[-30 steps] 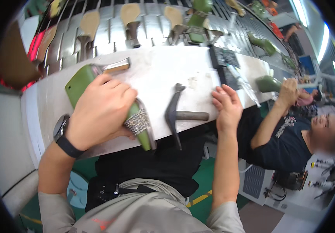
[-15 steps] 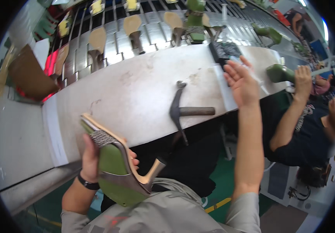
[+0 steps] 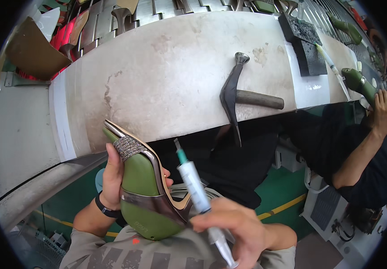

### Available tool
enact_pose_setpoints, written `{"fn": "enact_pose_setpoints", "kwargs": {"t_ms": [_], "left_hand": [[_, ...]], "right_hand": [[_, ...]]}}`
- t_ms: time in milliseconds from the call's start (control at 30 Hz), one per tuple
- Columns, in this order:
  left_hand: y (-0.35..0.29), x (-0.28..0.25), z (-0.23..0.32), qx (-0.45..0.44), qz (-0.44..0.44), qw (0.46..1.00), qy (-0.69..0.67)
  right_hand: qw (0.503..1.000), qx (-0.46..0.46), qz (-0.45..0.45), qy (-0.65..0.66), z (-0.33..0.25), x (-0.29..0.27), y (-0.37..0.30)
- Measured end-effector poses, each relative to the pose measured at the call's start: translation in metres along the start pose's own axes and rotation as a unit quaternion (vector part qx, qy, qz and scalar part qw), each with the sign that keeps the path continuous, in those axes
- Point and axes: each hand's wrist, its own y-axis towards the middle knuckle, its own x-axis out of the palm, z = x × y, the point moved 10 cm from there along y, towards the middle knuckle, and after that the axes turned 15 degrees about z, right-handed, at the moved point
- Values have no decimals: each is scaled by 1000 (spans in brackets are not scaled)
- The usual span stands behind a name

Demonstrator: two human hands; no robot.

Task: The person assembles high-heeled shoes by picking up lasted shoe uppers and soles from a conveyor line, pressing the soles onto the uppers by hand, applying glue with a syringe, and hammering the edges.

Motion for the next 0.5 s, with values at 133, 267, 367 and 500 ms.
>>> {"fn": "enact_pose_setpoints", "kwargs": {"t_ms": [133,267,367,500], "left_hand": [[0,2,2,10,-3,1000,-3],[1,9,5,22,-26,997,-71],[3,8,6,33,-35,996,-68],[5,3,7,49,28,998,-24]], "right_hand": [[999,-33,-7,15,-2,14,2],[999,-35,-5,29,-3,16,6],[999,-29,3,34,2,15,4],[998,-5,-6,55,12,14,2]]}}
